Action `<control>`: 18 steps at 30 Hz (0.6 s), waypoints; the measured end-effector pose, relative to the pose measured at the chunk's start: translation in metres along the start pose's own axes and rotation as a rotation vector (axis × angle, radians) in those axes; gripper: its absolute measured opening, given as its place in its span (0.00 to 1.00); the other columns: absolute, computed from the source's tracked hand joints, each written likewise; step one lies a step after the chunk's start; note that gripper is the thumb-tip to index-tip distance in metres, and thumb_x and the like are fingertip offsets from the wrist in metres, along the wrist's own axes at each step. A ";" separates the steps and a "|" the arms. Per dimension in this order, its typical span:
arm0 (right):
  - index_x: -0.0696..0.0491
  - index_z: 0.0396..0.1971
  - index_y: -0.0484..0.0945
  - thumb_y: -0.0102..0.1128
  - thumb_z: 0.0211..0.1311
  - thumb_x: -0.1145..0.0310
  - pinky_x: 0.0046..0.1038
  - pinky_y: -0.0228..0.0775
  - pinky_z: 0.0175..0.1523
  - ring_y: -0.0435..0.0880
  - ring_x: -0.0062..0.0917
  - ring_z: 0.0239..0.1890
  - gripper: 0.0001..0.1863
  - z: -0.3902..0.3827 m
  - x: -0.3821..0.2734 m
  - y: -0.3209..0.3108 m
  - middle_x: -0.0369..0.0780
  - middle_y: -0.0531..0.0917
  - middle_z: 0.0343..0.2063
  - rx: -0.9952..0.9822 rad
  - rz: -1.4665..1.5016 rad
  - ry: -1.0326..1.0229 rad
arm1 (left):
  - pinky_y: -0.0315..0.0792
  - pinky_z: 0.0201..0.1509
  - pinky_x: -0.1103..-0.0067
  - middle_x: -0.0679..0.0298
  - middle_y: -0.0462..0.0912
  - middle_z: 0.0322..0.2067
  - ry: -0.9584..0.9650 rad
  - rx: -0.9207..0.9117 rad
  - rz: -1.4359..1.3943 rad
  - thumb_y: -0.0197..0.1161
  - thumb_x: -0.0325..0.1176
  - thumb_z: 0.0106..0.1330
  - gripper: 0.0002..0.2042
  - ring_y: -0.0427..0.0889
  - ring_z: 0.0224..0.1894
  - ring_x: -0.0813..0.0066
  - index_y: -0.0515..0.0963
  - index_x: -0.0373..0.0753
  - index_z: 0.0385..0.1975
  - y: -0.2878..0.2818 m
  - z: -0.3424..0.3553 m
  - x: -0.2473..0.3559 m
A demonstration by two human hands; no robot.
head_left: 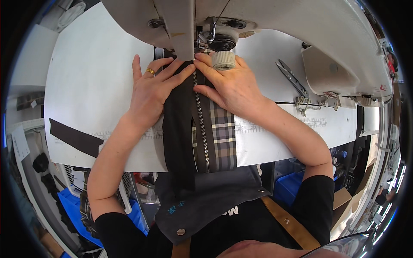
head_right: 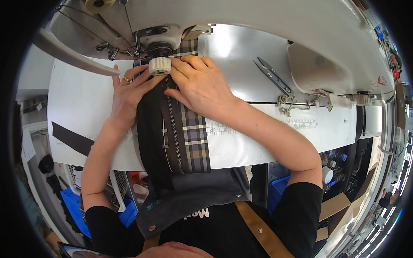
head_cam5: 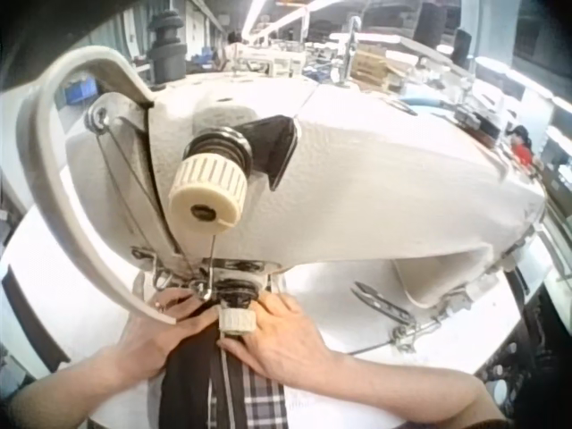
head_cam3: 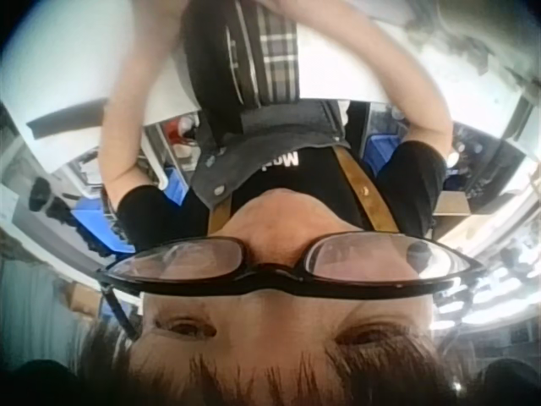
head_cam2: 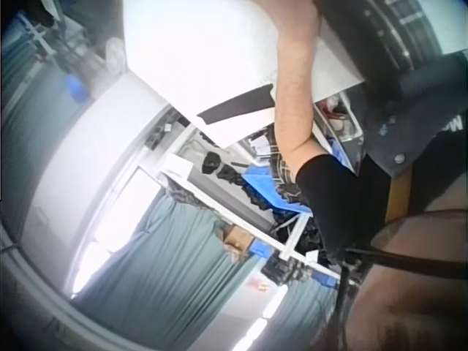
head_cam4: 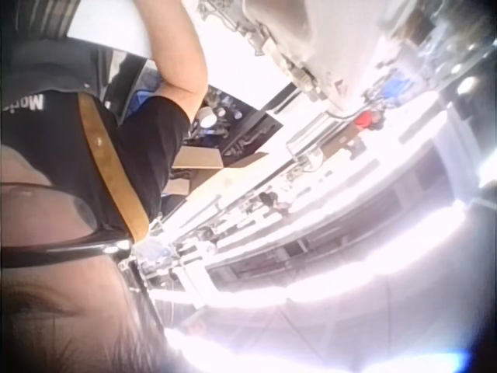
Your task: The person sews zippers onto plaid fabric pouches using an industrial sewing machine. They align the zipper with the fabric edge, guide the material under the presser foot, and stitch along the zipper teeth. The person handles multiple pouches, flipping them to sew different sides and trimming threads with scissors.
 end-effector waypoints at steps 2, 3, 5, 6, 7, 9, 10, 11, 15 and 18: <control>0.60 0.39 0.77 0.62 0.51 0.56 0.30 0.64 0.50 0.73 0.30 0.48 0.22 0.000 0.000 0.000 0.41 0.77 0.48 -0.004 -0.005 0.001 | 0.38 0.64 0.47 0.68 0.76 0.51 0.002 0.005 0.002 0.54 0.23 0.55 0.25 0.70 0.54 0.67 0.73 0.54 0.54 0.000 -0.001 0.000; 0.60 0.38 0.77 0.62 0.51 0.56 0.30 0.64 0.50 0.73 0.30 0.48 0.22 0.000 0.000 0.000 0.41 0.77 0.48 -0.007 -0.002 0.002 | 0.38 0.64 0.47 0.68 0.76 0.51 0.004 0.008 0.004 0.54 0.23 0.54 0.25 0.70 0.54 0.67 0.73 0.54 0.54 0.000 -0.001 0.000; 0.60 0.38 0.77 0.62 0.51 0.56 0.30 0.64 0.50 0.73 0.30 0.48 0.22 0.000 0.000 0.000 0.41 0.77 0.48 -0.013 0.002 0.003 | 0.38 0.64 0.48 0.68 0.76 0.51 0.007 0.014 0.006 0.54 0.22 0.54 0.26 0.70 0.54 0.68 0.73 0.54 0.54 -0.001 -0.001 0.000; 0.60 0.38 0.77 0.62 0.51 0.56 0.30 0.64 0.50 0.73 0.30 0.48 0.22 0.000 0.000 0.001 0.41 0.77 0.48 -0.013 0.002 0.002 | 0.38 0.64 0.48 0.68 0.76 0.51 0.008 0.016 0.007 0.54 0.22 0.54 0.26 0.70 0.54 0.68 0.73 0.53 0.54 0.000 -0.001 0.000; 0.60 0.38 0.77 0.62 0.51 0.56 0.30 0.64 0.50 0.73 0.30 0.48 0.22 0.000 0.000 0.001 0.41 0.77 0.48 -0.012 0.002 0.002 | 0.38 0.64 0.48 0.68 0.76 0.51 0.009 0.018 0.007 0.54 0.22 0.54 0.26 0.70 0.54 0.68 0.73 0.53 0.54 0.000 -0.002 0.000; 0.60 0.38 0.78 0.62 0.51 0.56 0.30 0.64 0.50 0.73 0.30 0.47 0.22 0.001 0.000 0.000 0.41 0.77 0.47 -0.008 0.004 -0.001 | 0.38 0.64 0.48 0.68 0.76 0.51 0.000 0.015 -0.020 0.54 0.22 0.54 0.26 0.70 0.54 0.67 0.73 0.53 0.54 0.001 -0.002 -0.002; 0.60 0.38 0.78 0.62 0.51 0.56 0.30 0.64 0.50 0.73 0.30 0.47 0.22 0.001 0.000 0.000 0.41 0.77 0.47 -0.004 0.006 -0.002 | 0.38 0.64 0.48 0.68 0.76 0.51 -0.004 0.014 -0.034 0.54 0.22 0.54 0.26 0.70 0.54 0.67 0.73 0.53 0.54 0.001 -0.002 -0.002; 0.60 0.38 0.78 0.62 0.51 0.56 0.30 0.64 0.50 0.73 0.30 0.47 0.22 0.001 -0.001 -0.001 0.41 0.77 0.47 0.000 0.008 -0.005 | 0.38 0.64 0.48 0.68 0.76 0.51 -0.006 0.013 -0.039 0.54 0.22 0.54 0.26 0.70 0.54 0.67 0.73 0.53 0.54 0.001 -0.002 -0.002; 0.59 0.38 0.78 0.63 0.51 0.56 0.30 0.64 0.49 0.73 0.31 0.47 0.22 0.001 -0.002 0.000 0.41 0.77 0.46 -0.004 -0.008 -0.007 | 0.39 0.64 0.49 0.69 0.75 0.52 -0.013 0.014 -0.058 0.53 0.21 0.55 0.25 0.71 0.53 0.66 0.73 0.53 0.54 0.000 -0.003 -0.002; 0.59 0.38 0.78 0.62 0.51 0.56 0.30 0.64 0.49 0.73 0.31 0.47 0.22 0.001 -0.002 -0.001 0.41 0.77 0.46 0.005 -0.021 -0.013 | 0.39 0.64 0.48 0.69 0.75 0.53 -0.018 -0.003 -0.051 0.53 0.23 0.55 0.24 0.71 0.53 0.65 0.74 0.53 0.53 0.000 -0.002 -0.002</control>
Point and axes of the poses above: each hand's wrist, its own z-axis towards the middle knuckle, its own y-axis out of the palm, x = y × z, the point moved 10 cm from there along z, towards the middle knuckle
